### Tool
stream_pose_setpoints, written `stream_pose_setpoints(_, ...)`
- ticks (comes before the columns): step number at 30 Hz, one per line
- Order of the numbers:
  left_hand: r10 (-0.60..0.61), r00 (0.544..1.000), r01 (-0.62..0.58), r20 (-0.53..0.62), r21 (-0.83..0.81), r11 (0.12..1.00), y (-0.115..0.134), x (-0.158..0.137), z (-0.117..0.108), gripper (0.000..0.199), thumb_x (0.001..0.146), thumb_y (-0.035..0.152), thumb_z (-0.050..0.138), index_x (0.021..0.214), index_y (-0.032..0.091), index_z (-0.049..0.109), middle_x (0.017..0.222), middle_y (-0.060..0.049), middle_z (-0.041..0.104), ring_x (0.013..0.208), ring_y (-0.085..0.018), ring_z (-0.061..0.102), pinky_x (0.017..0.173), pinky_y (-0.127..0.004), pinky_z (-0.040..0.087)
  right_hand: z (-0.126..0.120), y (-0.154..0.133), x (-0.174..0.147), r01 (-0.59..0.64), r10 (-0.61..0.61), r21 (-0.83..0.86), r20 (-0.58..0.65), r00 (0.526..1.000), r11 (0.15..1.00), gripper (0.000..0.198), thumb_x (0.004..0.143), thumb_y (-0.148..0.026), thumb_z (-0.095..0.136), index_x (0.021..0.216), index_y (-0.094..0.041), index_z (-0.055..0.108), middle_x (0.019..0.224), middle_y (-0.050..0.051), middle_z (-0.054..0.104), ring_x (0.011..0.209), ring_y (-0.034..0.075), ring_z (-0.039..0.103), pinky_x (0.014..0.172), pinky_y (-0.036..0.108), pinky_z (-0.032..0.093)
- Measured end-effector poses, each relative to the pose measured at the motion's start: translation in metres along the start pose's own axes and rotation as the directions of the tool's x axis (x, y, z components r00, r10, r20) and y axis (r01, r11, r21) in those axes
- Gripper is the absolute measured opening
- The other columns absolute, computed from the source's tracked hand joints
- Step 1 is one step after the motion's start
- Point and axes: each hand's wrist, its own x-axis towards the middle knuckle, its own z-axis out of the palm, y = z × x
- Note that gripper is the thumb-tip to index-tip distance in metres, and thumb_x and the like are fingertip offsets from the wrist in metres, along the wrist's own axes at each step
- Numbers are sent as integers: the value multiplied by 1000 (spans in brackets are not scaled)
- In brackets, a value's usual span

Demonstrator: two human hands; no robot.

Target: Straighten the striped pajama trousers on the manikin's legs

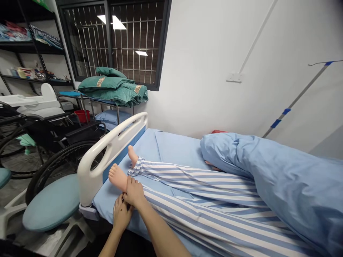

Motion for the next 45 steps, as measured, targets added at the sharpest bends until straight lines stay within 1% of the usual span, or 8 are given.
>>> stream_pose_setpoints(7,91,995,-90,36,-12,996,-14,5,-3,39,75,24,45,110,14,59,122,-11,50,113,-25,45,96,-40,39,-20,3,-3,8,-13,46,125,992,999,88,59,-37,65,134,-13,27,126,21,44,110,36,47,85,50,42)
stream_pose_setpoints(12,158,987,-158,-19,-20,987,-19,2,1,38,77,26,44,111,21,59,123,-8,52,115,-25,47,96,-43,40,-41,29,-22,46,-47,6,122,991,999,89,61,-44,65,136,-14,27,127,20,45,112,36,45,87,53,40)
stream_pose_setpoints(20,147,988,-148,-52,-27,989,-16,-3,1,43,77,29,42,115,16,58,122,-12,55,115,-27,49,97,-42,41,-75,66,-53,31,-27,-20,194,981,999,86,60,-51,66,131,-13,37,124,21,48,112,38,46,88,52,39)
stream_pose_setpoints(26,74,995,-70,65,-72,995,-10,-19,-9,56,67,16,42,122,17,52,129,-9,51,123,-24,42,104,-42,34,-64,73,-67,21,-7,-69,199,980,997,79,58,-51,66,125,-15,43,116,18,55,103,35,53,81,46,43)
stream_pose_setpoints(32,43,985,-28,166,-92,995,-7,-41,-26,58,66,19,44,124,15,48,131,-10,48,126,-25,39,105,-43,32,-50,74,-73,7,15,-154,141,990,988,59,58,-45,65,109,-17,52,101,14,62,88,30,60,73,39,45)
stream_pose_setpoints(37,-10,1000,10,-9,-32,999,12,-33,-52,53,68,11,37,120,9,46,120,-14,53,115,-25,48,100,-42,36,-51,73,-75,1,18,-159,115,993,987,57,59,-43,65,108,-17,52,101,14,62,88,29,61,72,37,45)
stream_pose_setpoints(40,73,988,-75,-134,-9,997,30,-17,-74,44,71,10,36,113,13,49,114,-11,54,109,-23,49,95,-41,38,-51,73,-76,2,16,-161,106,994,987,56,58,-42,64,108,-18,52,101,13,62,88,29,61,72,37,44)
stream_pose_setpoints(45,221,957,-216,-190,49,975,49,17,-103,32,75,12,37,103,15,52,105,-10,55,100,-22,50,89,-40,42,-51,74,-76,11,5,-155,102,995,988,54,59,-42,62,107,-17,53,99,14,62,87,30,60,71,37,44)
